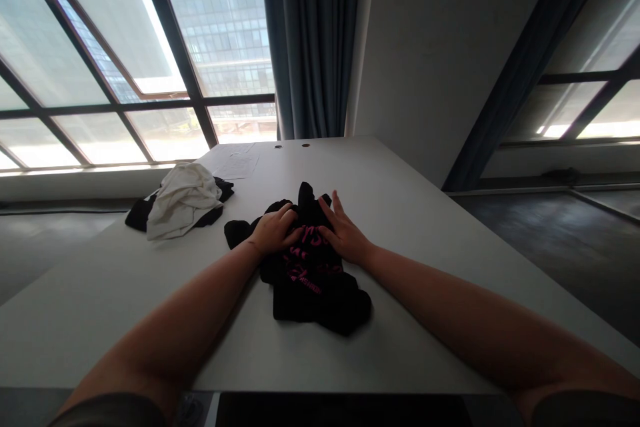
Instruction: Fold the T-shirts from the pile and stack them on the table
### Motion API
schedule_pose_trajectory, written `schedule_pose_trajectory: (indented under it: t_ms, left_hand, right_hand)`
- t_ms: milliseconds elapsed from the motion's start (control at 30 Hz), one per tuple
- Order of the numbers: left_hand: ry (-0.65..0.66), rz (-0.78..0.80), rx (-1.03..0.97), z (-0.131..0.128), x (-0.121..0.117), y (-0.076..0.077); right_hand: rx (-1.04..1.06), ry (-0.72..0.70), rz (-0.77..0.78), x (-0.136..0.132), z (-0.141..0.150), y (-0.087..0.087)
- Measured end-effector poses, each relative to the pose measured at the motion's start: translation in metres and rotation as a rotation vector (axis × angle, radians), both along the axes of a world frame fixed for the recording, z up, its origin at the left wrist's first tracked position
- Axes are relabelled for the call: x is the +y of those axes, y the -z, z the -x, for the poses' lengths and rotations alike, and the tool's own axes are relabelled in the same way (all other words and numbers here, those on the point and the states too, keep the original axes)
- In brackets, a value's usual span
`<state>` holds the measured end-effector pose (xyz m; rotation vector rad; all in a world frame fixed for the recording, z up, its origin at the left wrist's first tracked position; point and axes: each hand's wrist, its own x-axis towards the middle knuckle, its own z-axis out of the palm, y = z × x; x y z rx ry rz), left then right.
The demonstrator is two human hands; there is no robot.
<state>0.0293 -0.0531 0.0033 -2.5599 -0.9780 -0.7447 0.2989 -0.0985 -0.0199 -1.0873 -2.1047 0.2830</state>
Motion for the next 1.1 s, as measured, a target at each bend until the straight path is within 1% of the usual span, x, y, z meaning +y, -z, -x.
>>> schedule_pose_trajectory:
  t_ms: [167,300,433,600,667,767,833,967,1100]
  left_hand:
    - [0.061,-0.042,-0.009,0.0,-0.002,0.0]
    - [0.062,-0.036,0.008,-0.001,-0.001,-0.001]
    - [0.046,-0.005,0.033,-0.003,-0.001,-0.001]
    - [0.028,0.095,0.006,-0.005,-0.004,-0.003]
    - [0.01,0.14,-0.054,-0.005,-0.005,-0.004]
    - [-0.053,0.168,-0.167,-0.007,-0.005,-0.002]
    - [-0.085,0.144,-0.223,-0.008,-0.003,0.0]
    - [-0.136,0.05,-0.316,-0.008,0.004,0.003]
    - [-0.201,0.015,-0.357,-0.006,0.009,0.003]
  right_hand:
    - [-0.01,-0.028,0.002,-0.003,0.001,-0.002]
    - [-0.055,0.032,-0.041,-0.008,0.003,-0.005]
    - [-0.064,0.048,-0.063,-0.01,0.005,-0.007]
    - [-0.041,0.065,-0.041,-0.006,0.006,-0.006]
    - [-0.012,0.082,-0.057,-0.005,0.007,-0.006]
    - [0.01,0.109,-0.074,-0.007,0.008,-0.008]
    - [0.014,0.117,-0.086,-0.009,0.008,-0.009]
    - [-0.005,0.12,-0.138,-0.008,0.006,-0.01]
    - [-0.032,0.139,-0.164,-0.007,0.005,-0.01]
